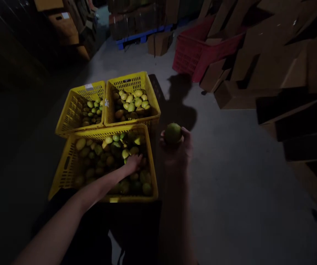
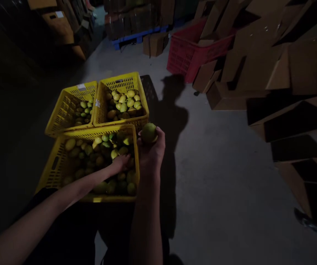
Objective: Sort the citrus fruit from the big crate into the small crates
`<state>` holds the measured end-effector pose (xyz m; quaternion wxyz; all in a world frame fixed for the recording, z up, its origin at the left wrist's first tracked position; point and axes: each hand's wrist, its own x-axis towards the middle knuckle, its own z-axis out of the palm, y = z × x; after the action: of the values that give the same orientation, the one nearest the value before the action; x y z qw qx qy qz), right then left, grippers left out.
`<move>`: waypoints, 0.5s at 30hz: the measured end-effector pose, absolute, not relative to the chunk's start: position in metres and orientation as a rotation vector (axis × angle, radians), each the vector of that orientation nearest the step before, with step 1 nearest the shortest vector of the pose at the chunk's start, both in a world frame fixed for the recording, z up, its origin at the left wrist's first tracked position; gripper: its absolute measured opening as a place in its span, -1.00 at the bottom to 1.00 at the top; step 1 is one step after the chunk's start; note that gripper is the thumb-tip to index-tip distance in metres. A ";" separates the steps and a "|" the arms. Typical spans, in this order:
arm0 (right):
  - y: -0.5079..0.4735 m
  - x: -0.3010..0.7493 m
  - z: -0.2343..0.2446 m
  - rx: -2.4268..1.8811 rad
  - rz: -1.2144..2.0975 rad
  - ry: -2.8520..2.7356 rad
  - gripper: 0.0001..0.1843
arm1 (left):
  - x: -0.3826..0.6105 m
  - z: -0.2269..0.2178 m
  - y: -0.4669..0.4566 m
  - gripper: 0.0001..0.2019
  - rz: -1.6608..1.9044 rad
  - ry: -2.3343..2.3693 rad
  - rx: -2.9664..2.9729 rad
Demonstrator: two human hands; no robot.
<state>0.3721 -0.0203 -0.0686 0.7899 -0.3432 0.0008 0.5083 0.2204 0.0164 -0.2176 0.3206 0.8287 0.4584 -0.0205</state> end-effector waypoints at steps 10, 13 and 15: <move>-0.004 0.343 -0.073 -0.714 1.209 -0.003 -0.78 | 0.184 -0.132 0.040 -0.41 0.478 1.282 1.725; 0.006 0.327 -0.078 -0.783 1.284 -0.032 -0.75 | 0.167 -0.088 0.045 -0.51 0.798 1.116 1.309; 0.011 0.315 -0.080 -0.818 1.265 -0.054 -0.74 | 0.150 -0.071 0.043 -0.55 0.898 1.019 1.037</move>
<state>0.3151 0.0114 -0.0800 0.7292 -0.3712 -0.0245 0.5743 0.1501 0.0429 -0.0712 0.6565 0.4577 0.4498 0.3965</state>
